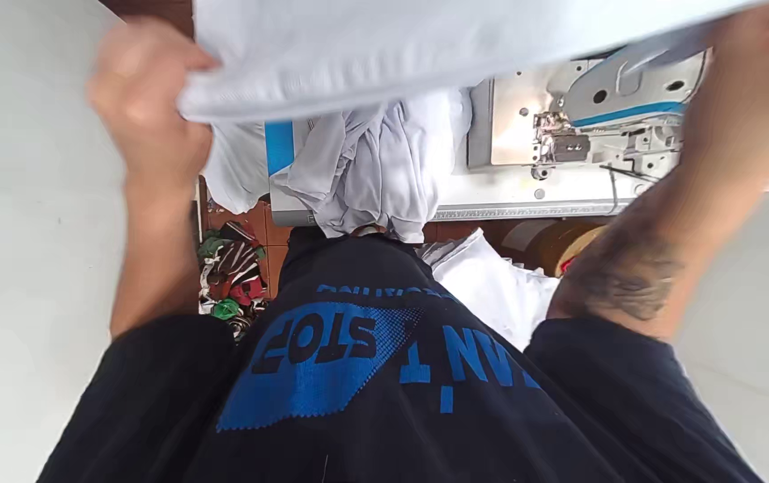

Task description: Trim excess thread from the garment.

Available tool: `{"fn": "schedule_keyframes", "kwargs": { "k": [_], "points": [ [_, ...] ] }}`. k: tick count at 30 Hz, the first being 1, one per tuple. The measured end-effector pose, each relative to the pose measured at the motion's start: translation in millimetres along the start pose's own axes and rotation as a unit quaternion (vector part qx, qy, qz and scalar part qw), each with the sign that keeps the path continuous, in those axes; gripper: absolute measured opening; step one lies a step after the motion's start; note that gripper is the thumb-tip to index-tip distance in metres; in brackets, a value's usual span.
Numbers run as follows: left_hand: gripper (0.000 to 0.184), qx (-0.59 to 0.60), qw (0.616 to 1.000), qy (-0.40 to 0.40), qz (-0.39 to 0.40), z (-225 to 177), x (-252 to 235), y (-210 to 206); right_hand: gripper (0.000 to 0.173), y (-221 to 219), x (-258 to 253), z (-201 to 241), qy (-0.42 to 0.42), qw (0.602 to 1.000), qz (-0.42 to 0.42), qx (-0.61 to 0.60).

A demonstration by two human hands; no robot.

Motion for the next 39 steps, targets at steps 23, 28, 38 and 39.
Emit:
{"fn": "schedule_keyframes", "kwargs": {
  "k": [23, 28, 38, 39],
  "points": [
    [0.031, 0.174, 0.837, -0.017, 0.519, -162.4, 87.7, -309.5, 0.027, -185.3, 283.6, -51.6, -0.381, 0.832, 0.216, -0.341],
    [0.024, 0.25, 0.796, 0.068, 0.546, -130.4, 67.9, -303.8, 0.039, -216.0, 267.3, -29.8, -0.427, 0.806, 0.141, -0.384],
    [0.023, 0.133, 0.814, -0.097, 0.557, -151.4, 87.2, -315.7, 0.033, -230.0, 275.8, -21.7, -0.535, 0.75, 0.099, -0.376],
    [0.024, 0.138, 0.81, -0.098, 0.562, -150.1, 87.6, -315.4, 0.035, -232.8, 274.8, -21.0, -0.542, 0.743, 0.099, -0.381]
  ]
}}
Point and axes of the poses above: each hand's wrist, its own x-axis away from the middle knuckle, its own y-axis out of the back of the hand, z = x × y, the point moved 3 cm from there along -x, towards the middle knuckle, and after that the axes turned 3 degrees about y, right-handed, at the moved point
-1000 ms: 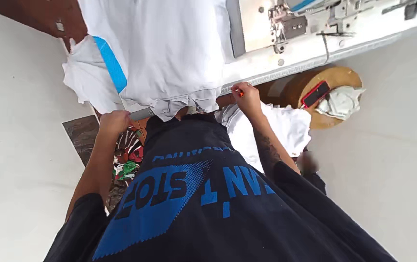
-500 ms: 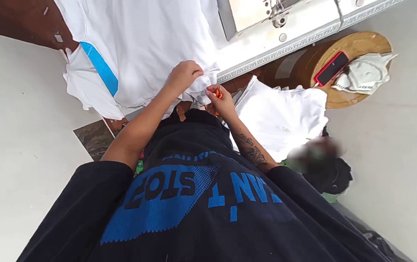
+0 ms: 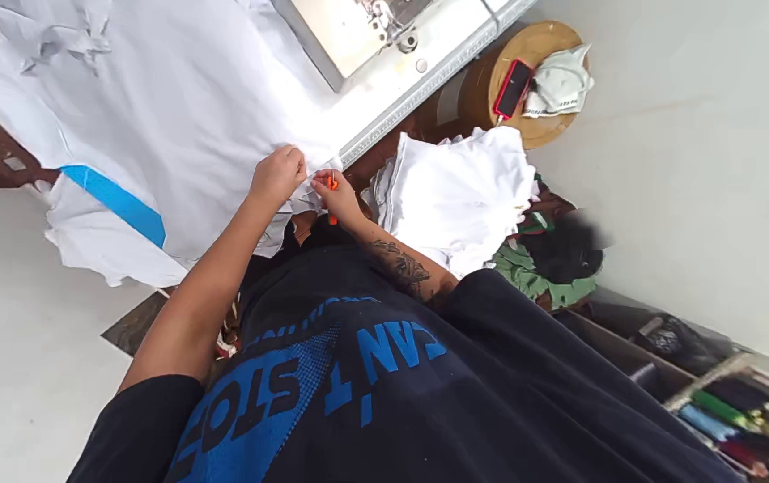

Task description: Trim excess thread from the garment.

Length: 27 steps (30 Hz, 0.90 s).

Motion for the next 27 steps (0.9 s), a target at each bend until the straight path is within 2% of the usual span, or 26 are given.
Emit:
{"fn": "schedule_keyframes", "kwargs": {
  "k": [2, 4, 6, 9, 11, 13, 17, 19, 21, 25, 27],
  "points": [
    [0.032, -0.015, 1.0, -0.005, 0.021, 1.7, 0.3, -3.7, 0.036, -6.0, -1.1, 2.0, 0.001, 1.0, -0.012, -0.01],
    [0.03, -0.022, 1.0, -0.008, 0.002, 9.3, -0.7, -8.7, 0.035, -11.1, -1.2, 2.5, 0.006, 1.0, -0.015, -0.011],
    [0.03, 0.024, 1.0, 0.002, 0.005, 18.0, -4.1, -3.6, 0.035, -13.4, -8.1, 1.0, 0.012, 0.999, -0.023, -0.02],
    [0.026, 0.103, 0.994, -0.042, 0.012, 28.8, -3.8, -2.0, 0.026, -15.3, -11.5, -1.2, 0.019, 0.998, -0.048, -0.048],
    [0.031, 0.111, 0.992, -0.053, 0.039, 28.6, -2.0, -1.0, 0.019, -19.4, -15.8, 0.8, 0.054, 0.992, -0.088, -0.071],
    [0.026, 0.119, 0.992, -0.045, 0.003, 31.1, -0.8, -2.2, 0.018, -24.3, -19.0, 5.4, 0.097, 0.988, -0.102, -0.064],
    [0.022, 0.199, 0.979, -0.033, -0.03, 36.6, 0.5, -0.5, 0.026, -28.9, -24.4, 10.6, 0.098, 0.991, -0.08, -0.04],
    [0.024, 0.235, 0.972, -0.011, -0.03, 39.3, 0.9, 0.0, 0.023, -30.0, -24.0, 9.1, 0.092, 0.992, -0.078, -0.03],
    [0.031, 0.27, 0.963, 0.01, -0.019, 39.4, -0.5, 5.8, 0.02, -32.0, -27.9, 10.4, 0.124, 0.989, -0.085, 0.002],
    [0.026, 0.326, 0.945, 0.026, -0.026, 41.7, -0.7, 17.0, 0.018, -31.6, -20.7, 17.3, 0.147, 0.987, -0.062, -0.024],
    [0.024, 0.368, 0.926, 0.016, -0.082, 53.0, 6.8, 24.5, 0.016, -26.9, -14.8, 23.4, 0.159, 0.986, -0.052, -0.025]
  ]
}}
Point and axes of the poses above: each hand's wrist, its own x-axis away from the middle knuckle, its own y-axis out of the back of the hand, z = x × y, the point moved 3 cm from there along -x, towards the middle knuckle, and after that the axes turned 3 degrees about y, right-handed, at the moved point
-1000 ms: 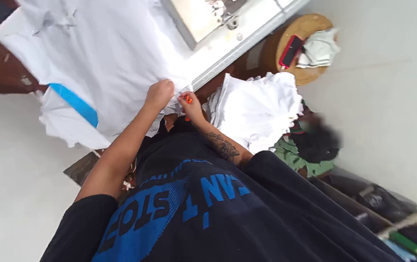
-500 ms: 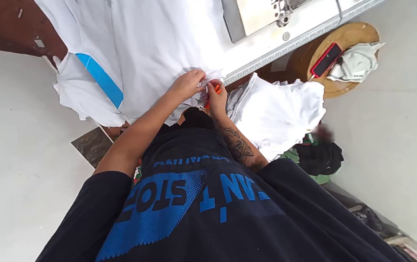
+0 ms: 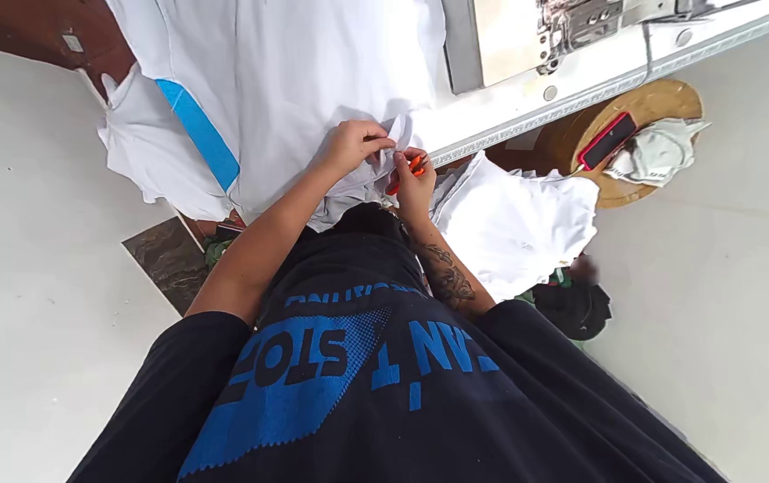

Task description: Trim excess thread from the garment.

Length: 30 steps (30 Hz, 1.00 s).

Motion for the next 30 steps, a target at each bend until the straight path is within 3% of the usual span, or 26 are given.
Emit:
{"fn": "schedule_keyframes", "kwargs": {
  "k": [2, 5, 10, 13, 15, 17, 19, 22, 24, 26, 28, 30],
  "points": [
    [0.02, -0.008, 0.993, -0.056, -0.106, -4.7, 13.6, 28.8, 0.017, 9.4, 1.8, 11.6, 0.084, 0.992, -0.002, 0.096],
    [0.016, -0.117, 0.951, -0.153, -0.243, -15.8, 33.2, 91.3, 0.015, 14.9, -5.3, 26.4, 0.285, 0.928, -0.022, 0.239],
    [0.014, -0.19, 0.92, -0.196, -0.281, -5.3, 41.7, 123.1, 0.01, -4.0, -3.2, 35.4, 0.382, 0.887, 0.005, 0.259],
    [0.019, -0.173, 0.934, -0.148, -0.277, 5.0, 44.6, 109.8, 0.013, -6.5, -0.6, 29.7, 0.371, 0.886, 0.025, 0.278],
    [0.018, -0.128, 0.951, -0.135, -0.248, -1.4, 43.9, 82.3, 0.037, -8.1, -2.9, 27.5, 0.325, 0.899, 0.055, 0.287],
    [0.014, -0.054, 0.957, -0.185, -0.215, -18.7, 47.1, 40.9, 0.056, -12.8, -9.5, 33.8, 0.285, 0.92, 0.081, 0.255],
    [0.02, -0.017, 0.948, -0.223, -0.227, -25.0, 55.4, 12.2, 0.04, -8.7, -22.3, 44.3, 0.239, 0.949, 0.086, 0.188],
    [0.038, -0.177, 0.947, -0.108, -0.245, 12.8, 73.4, 0.0, 0.018, 19.8, -41.2, 60.0, 0.158, 0.98, 0.086, 0.079],
    [0.025, -0.265, 0.93, -0.05, -0.25, 53.8, 89.0, -0.5, 0.016, 37.1, -47.2, 70.9, 0.152, 0.983, 0.091, 0.053],
    [0.025, -0.304, 0.913, -0.051, -0.267, 78.5, 110.9, 2.7, 0.015, 44.0, -47.8, 71.7, 0.14, 0.982, 0.103, 0.071],
    [0.029, -0.292, 0.915, -0.049, -0.273, 83.7, 136.4, -1.3, 0.015, 42.6, -41.0, 66.7, 0.149, 0.97, 0.146, 0.127],
    [0.028, -0.254, 0.908, -0.02, -0.333, 86.6, 167.7, 3.4, 0.022, 21.5, -27.1, 67.8, 0.193, 0.936, 0.218, 0.198]
  ]
}}
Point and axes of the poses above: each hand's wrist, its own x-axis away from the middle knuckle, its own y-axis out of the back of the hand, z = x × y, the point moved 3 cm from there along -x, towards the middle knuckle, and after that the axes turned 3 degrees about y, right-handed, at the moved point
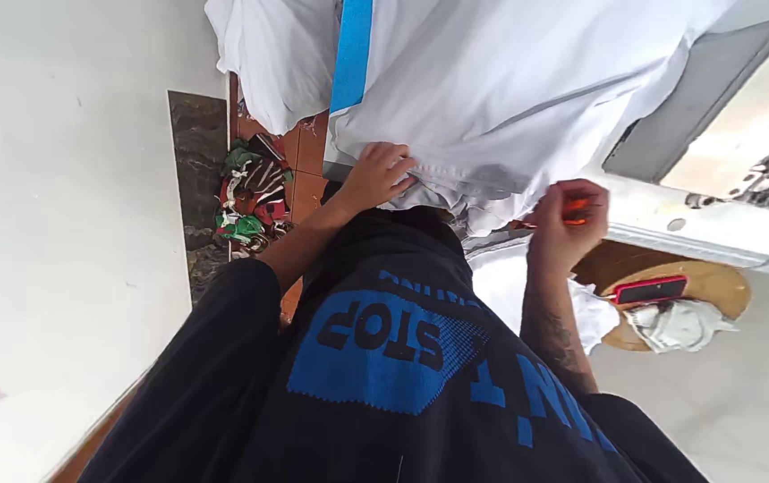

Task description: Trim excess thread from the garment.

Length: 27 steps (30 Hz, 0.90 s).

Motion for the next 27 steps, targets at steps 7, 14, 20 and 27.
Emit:
{"fn": "schedule_keyframes", "kwargs": {
  "k": [7, 14, 20, 27],
  "points": [
    [0.043, 0.057, 0.954, 0.282, -0.083, 65.4, 33.1, 27.3, 0.05, -152.8, -5.2, 53.9, 0.159, 0.932, 0.302, 0.121],
    [0.013, 0.137, 0.932, 0.084, -0.324, -8.0, -7.6, 62.0, 0.026, -148.3, -34.6, 86.6, 0.228, 0.946, 0.208, 0.104],
    [0.006, 0.066, 0.96, 0.012, -0.273, -24.0, -56.8, 77.1, 0.017, -4.9, -72.5, 64.5, 0.317, 0.917, -0.038, 0.238],
    [0.027, -0.021, 0.998, 0.067, 0.004, 13.2, -55.0, 23.8, 0.038, -19.7, -64.2, -36.6, 0.106, 0.95, 0.163, 0.243]
  ]
}}
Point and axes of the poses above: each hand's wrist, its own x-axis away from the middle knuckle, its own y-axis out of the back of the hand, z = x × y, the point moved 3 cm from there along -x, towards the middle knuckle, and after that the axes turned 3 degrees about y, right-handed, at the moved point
